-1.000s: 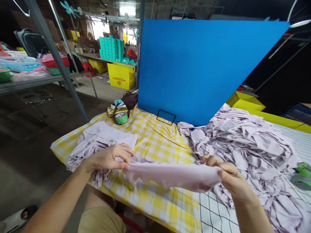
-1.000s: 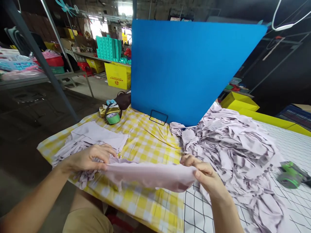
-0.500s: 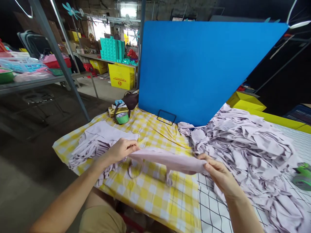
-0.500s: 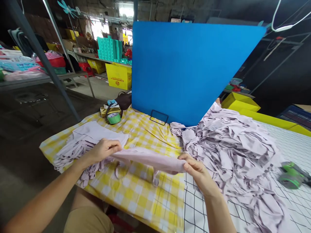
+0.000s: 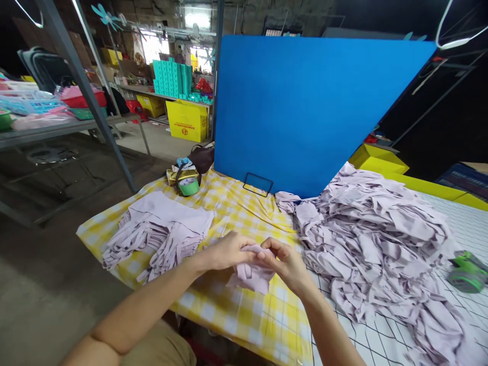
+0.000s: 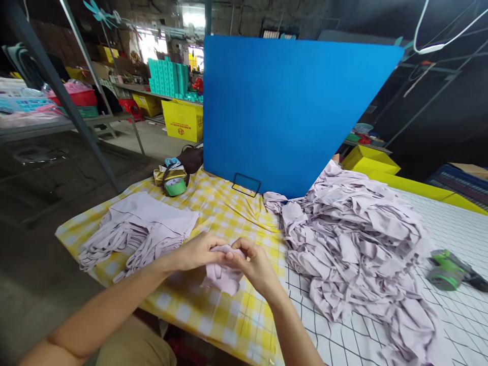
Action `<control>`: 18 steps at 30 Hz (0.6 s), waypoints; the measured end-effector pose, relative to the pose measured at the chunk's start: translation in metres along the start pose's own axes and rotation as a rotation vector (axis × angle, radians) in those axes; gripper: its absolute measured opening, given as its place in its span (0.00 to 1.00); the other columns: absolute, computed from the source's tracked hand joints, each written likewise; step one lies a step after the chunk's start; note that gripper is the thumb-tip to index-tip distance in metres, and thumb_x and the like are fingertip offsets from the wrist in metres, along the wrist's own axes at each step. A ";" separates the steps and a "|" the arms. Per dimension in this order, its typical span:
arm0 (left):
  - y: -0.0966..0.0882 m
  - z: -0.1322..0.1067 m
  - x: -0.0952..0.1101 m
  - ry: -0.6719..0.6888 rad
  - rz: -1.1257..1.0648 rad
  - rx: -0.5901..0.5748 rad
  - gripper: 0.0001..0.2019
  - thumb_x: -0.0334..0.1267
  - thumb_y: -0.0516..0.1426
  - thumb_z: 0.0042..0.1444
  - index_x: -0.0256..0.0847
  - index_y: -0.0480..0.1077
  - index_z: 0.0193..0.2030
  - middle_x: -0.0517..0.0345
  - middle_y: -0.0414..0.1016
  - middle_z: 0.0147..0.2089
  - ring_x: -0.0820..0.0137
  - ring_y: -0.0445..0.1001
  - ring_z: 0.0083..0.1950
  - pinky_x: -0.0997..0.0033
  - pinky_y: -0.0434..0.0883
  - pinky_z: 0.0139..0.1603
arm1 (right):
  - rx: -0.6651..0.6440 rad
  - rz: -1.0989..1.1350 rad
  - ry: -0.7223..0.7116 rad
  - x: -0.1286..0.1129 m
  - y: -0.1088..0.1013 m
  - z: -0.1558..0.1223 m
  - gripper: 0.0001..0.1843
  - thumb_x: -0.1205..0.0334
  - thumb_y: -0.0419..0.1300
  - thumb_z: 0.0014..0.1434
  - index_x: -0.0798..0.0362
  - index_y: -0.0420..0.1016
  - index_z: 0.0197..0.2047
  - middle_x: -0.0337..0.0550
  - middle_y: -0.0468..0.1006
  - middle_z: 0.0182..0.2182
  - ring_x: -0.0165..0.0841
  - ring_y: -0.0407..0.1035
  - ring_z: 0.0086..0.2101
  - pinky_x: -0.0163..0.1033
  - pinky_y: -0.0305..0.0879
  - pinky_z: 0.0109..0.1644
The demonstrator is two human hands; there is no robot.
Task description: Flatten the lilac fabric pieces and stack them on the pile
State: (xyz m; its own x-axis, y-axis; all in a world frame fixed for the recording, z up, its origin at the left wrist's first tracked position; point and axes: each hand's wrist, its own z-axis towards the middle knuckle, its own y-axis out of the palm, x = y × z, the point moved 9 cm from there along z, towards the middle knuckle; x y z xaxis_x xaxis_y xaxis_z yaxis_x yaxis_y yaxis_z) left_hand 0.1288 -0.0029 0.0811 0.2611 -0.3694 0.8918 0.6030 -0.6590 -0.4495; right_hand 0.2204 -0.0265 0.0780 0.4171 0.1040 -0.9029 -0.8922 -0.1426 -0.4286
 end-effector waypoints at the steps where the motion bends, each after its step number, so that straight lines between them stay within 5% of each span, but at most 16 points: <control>1: -0.004 -0.002 -0.001 0.001 -0.041 -0.025 0.15 0.46 0.56 0.53 0.35 0.67 0.25 0.65 0.61 0.22 0.77 0.60 0.24 0.78 0.54 0.23 | -0.025 0.049 0.008 0.003 0.002 -0.002 0.18 0.45 0.56 0.53 0.53 0.64 0.27 0.35 0.63 0.21 0.27 0.57 0.23 0.32 0.53 0.25; 4: -0.026 -0.013 0.007 0.067 -0.158 -0.038 0.15 0.47 0.56 0.53 0.35 0.69 0.28 0.62 0.65 0.25 0.75 0.63 0.27 0.78 0.60 0.28 | -0.135 0.030 0.020 0.010 0.012 -0.008 0.16 0.49 0.56 0.54 0.53 0.63 0.25 0.35 0.65 0.21 0.27 0.59 0.24 0.32 0.55 0.27; 8: -0.072 -0.036 0.030 0.269 -0.181 0.121 0.19 0.52 0.56 0.53 0.34 0.69 0.27 0.54 0.69 0.31 0.69 0.67 0.35 0.70 0.64 0.39 | -0.138 -0.287 0.028 0.019 0.009 -0.015 0.10 0.60 0.54 0.54 0.52 0.63 0.22 0.35 0.69 0.22 0.30 0.62 0.26 0.34 0.55 0.31; 11: -0.078 -0.049 0.039 0.357 -0.070 0.075 0.19 0.51 0.53 0.55 0.35 0.69 0.27 0.55 0.70 0.29 0.69 0.67 0.33 0.64 0.64 0.46 | 0.044 -0.541 0.034 0.023 -0.016 -0.020 0.05 0.68 0.52 0.48 0.52 0.66 0.23 0.36 0.70 0.21 0.31 0.62 0.25 0.34 0.54 0.30; 13: -0.074 -0.053 0.039 0.357 0.135 0.023 0.14 0.44 0.53 0.58 0.37 0.70 0.26 0.59 0.71 0.26 0.73 0.66 0.29 0.63 0.60 0.53 | 0.223 -0.675 0.001 0.020 -0.038 -0.027 0.10 0.72 0.51 0.42 0.52 0.70 0.27 0.37 0.72 0.21 0.32 0.62 0.25 0.35 0.54 0.31; 18: -0.095 -0.059 0.028 0.294 0.344 0.265 0.10 0.35 0.51 0.57 0.39 0.71 0.29 0.61 0.73 0.30 0.72 0.69 0.34 0.62 0.55 0.58 | 0.456 -0.779 -0.040 0.024 -0.072 -0.043 0.16 0.71 0.50 0.39 0.50 0.72 0.32 0.37 0.71 0.19 0.34 0.61 0.23 0.36 0.55 0.30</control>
State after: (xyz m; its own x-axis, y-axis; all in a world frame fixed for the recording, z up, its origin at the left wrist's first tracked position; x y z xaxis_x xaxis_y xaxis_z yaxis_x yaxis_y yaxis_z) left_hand 0.0344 0.0105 0.1458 0.2783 -0.7285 0.6260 0.6993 -0.2931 -0.6520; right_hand 0.3023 -0.0563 0.0861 0.9330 0.0437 -0.3571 -0.3456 0.3854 -0.8556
